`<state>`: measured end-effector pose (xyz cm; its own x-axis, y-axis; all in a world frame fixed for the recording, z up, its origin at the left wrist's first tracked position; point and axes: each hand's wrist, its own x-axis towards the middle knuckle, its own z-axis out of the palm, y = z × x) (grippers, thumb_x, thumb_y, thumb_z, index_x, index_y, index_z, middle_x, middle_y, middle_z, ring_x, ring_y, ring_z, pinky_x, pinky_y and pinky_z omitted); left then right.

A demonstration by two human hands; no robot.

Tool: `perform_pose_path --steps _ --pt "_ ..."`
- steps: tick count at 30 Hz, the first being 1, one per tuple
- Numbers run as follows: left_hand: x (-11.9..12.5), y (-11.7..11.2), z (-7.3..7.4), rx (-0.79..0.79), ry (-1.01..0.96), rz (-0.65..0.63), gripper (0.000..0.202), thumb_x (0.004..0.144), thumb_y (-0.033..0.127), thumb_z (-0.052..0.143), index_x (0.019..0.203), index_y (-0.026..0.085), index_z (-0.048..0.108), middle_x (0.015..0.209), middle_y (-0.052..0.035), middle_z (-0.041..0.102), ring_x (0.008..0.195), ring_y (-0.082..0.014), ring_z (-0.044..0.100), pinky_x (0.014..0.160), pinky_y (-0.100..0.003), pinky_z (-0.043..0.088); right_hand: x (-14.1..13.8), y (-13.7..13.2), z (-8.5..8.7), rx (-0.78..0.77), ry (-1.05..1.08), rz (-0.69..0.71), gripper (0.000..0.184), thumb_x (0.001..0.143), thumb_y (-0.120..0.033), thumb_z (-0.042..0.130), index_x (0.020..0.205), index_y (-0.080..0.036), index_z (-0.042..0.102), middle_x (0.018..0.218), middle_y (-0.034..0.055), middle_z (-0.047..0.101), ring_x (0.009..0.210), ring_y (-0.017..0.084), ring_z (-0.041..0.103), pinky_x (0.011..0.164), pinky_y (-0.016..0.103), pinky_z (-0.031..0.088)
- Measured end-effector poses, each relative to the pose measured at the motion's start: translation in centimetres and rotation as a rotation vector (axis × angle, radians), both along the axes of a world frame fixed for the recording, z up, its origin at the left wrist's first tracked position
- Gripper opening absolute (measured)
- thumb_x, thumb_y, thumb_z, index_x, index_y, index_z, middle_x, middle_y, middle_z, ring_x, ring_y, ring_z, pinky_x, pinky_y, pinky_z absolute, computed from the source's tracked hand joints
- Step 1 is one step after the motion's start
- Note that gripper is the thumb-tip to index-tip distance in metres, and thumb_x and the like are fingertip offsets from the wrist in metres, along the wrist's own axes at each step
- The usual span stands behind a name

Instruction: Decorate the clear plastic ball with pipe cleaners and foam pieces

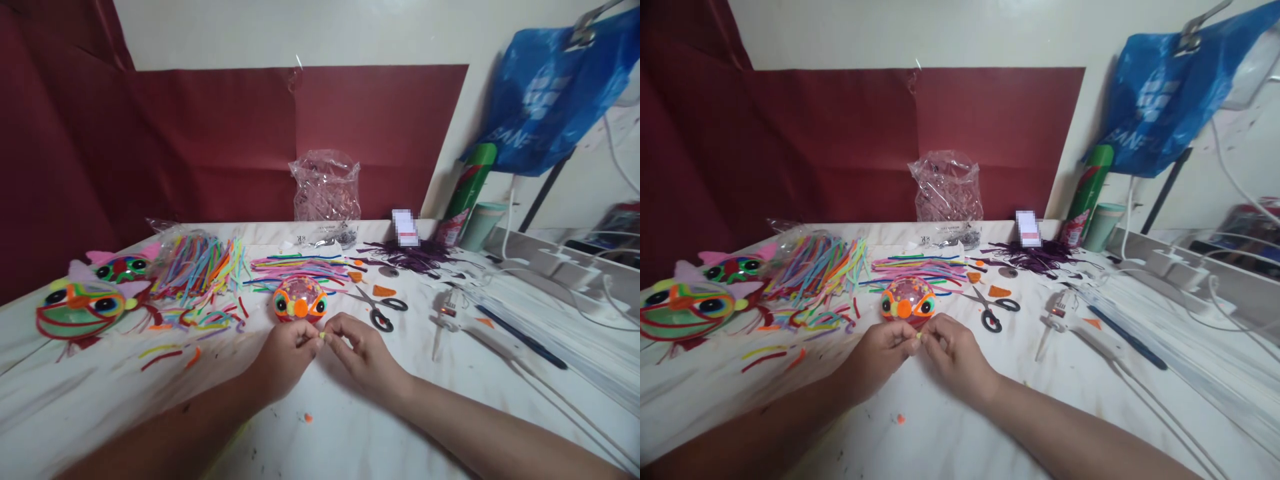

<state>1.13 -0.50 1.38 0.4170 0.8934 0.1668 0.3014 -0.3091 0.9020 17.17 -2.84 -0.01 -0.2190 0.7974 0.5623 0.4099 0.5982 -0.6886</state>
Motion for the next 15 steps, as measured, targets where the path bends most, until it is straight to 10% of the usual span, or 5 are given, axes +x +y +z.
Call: perform_pose_path --steps 8,15 --pt "-0.2 0.1 -0.6 0.229 0.215 -0.041 0.012 0.069 0.015 0.049 0.057 0.016 0.051 0.055 0.0032 0.049 0.055 -0.0101 0.045 0.052 -0.021 0.031 1.3 0.6 0.6 0.238 -0.358 0.165 0.017 0.084 -0.010 0.041 0.074 -0.018 0.052 0.071 0.0058 0.056 0.067 0.015 0.051 0.060 0.025 0.043" --pt "0.1 -0.2 -0.4 0.104 -0.059 0.085 0.016 0.072 0.028 0.053 0.062 0.015 0.055 0.056 0.0036 0.045 0.053 -0.0091 0.039 0.050 -0.020 0.032 0.2 0.2 -0.4 -0.196 0.163 0.034 0.009 0.082 -0.025 0.056 0.082 -0.019 0.061 0.079 0.0032 0.063 0.072 0.015 0.059 0.067 0.027 0.047"
